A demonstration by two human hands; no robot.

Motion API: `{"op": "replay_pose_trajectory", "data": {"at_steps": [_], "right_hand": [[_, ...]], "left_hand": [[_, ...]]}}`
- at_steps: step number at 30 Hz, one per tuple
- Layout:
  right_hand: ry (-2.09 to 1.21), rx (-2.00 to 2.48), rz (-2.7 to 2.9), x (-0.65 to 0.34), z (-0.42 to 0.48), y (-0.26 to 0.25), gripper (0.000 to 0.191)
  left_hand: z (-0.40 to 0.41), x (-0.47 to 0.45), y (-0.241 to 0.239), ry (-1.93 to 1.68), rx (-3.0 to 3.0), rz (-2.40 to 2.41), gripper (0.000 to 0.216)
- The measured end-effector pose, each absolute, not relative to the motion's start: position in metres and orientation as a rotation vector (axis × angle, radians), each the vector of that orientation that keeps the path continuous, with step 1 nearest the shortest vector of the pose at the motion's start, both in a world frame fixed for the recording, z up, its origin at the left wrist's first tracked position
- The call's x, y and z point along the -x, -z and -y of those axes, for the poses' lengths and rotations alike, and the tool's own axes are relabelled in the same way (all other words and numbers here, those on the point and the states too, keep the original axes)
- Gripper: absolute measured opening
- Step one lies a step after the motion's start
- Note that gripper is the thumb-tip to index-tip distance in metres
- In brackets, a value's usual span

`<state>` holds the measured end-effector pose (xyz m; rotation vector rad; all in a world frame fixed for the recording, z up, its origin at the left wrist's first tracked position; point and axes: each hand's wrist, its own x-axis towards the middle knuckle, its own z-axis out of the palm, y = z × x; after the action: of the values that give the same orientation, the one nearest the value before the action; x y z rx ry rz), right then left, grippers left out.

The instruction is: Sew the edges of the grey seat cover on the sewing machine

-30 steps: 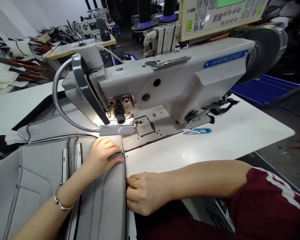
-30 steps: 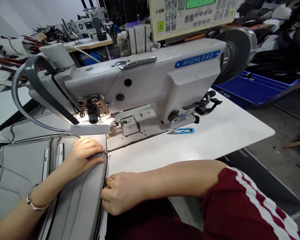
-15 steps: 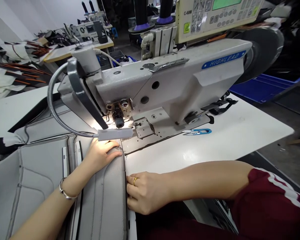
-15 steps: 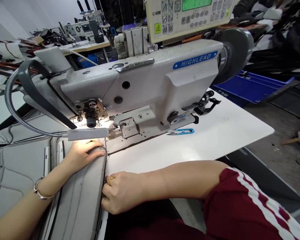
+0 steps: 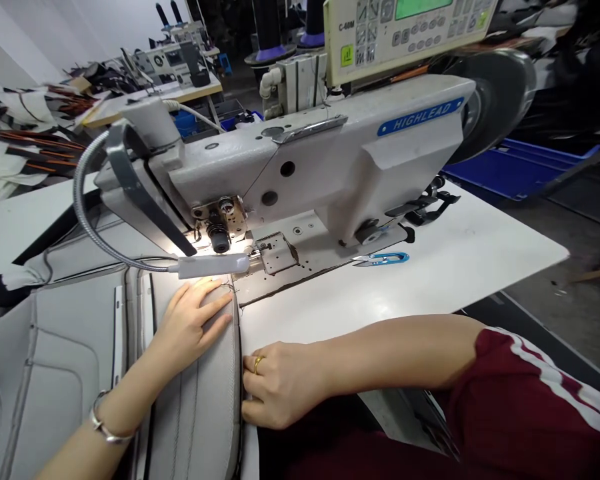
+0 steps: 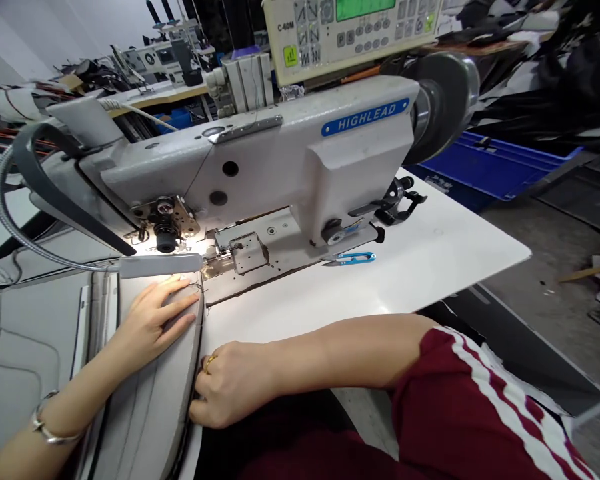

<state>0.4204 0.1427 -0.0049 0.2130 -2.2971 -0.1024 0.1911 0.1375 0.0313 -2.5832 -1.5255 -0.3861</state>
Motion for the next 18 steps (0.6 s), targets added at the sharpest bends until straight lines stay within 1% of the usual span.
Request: {"op": "replay_pose_trajectory", "data": {"at_steps": [8, 18], "right_hand": [[0.148, -0.196, 2.34, -0.417, -0.143, 0.004, 0.026], [0.169, -0.156, 2.37, -0.416, -0.147, 0.002, 0.026]], "left_hand": [[-0.151, -0.193, -0.026, 0.47, 2.525, 1.58, 0.026], [-0.166, -0.192, -0.024, 0.36, 2.374, 1.468, 0.03]]}}
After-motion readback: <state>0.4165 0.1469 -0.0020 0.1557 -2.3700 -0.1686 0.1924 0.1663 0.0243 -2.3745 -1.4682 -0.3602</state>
